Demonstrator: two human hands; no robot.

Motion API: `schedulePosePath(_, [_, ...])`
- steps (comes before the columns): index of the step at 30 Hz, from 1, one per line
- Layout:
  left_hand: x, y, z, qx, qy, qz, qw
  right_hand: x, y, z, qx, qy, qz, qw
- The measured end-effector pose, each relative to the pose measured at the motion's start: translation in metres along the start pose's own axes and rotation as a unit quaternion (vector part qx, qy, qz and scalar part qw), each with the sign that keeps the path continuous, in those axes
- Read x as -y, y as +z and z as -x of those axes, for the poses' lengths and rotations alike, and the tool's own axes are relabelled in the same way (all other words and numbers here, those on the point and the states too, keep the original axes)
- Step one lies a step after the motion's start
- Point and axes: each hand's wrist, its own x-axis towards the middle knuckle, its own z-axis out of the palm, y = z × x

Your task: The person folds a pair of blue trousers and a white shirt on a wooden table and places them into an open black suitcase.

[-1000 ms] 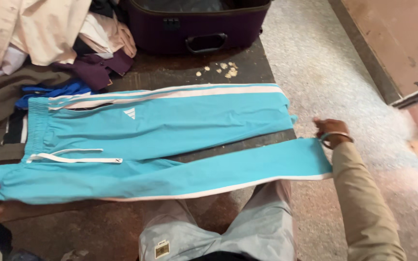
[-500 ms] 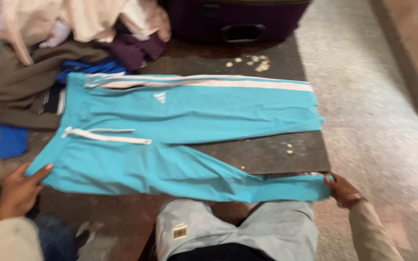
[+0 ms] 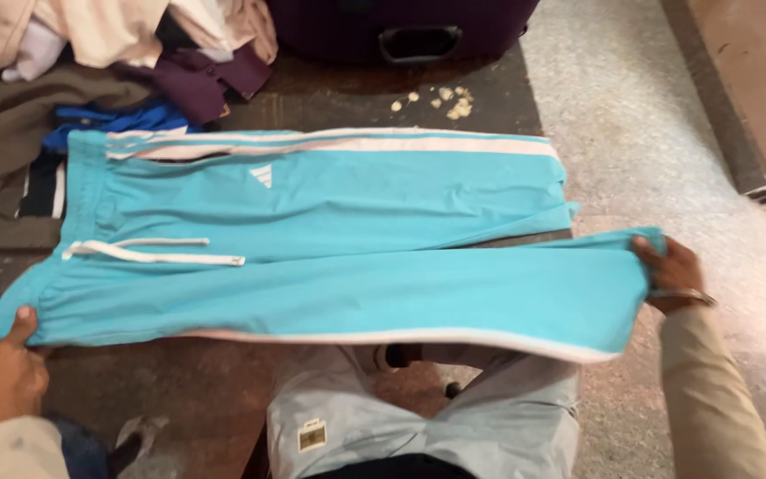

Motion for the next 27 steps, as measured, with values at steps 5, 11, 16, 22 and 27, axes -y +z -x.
schedulePosePath(5, [0.017, -0.009, 0.002, -0.001, 0.008, -0.117, 0.993, -0.032, 0.045, -0.043, -0.008, 0.008, 0.221, 0.975])
schedulePosePath(11, [0.022, -0.016, 0.005, 0.008, -0.054, -0.274, 0.96, -0.083, 0.031, -0.012, 0.092, 0.178, 0.089, 0.976])
schedulePosePath(16, [0.02, 0.002, -0.006, 0.034, -0.087, -0.296, 0.951, -0.092, -0.001, 0.035, 0.227, 0.129, -0.015, 0.965])
schedulePosePath(22, [-0.001, 0.042, -0.046, 0.063, -0.107, -0.307, 0.944, -0.05, -0.049, 0.047, 0.09, 0.172, 0.105, 0.975])
schedulePosePath(27, [-0.004, 0.069, -0.088, 0.094, -0.103, -0.316, 0.938, 0.0, -0.05, -0.008, 0.095, 0.103, -0.052, 0.989])
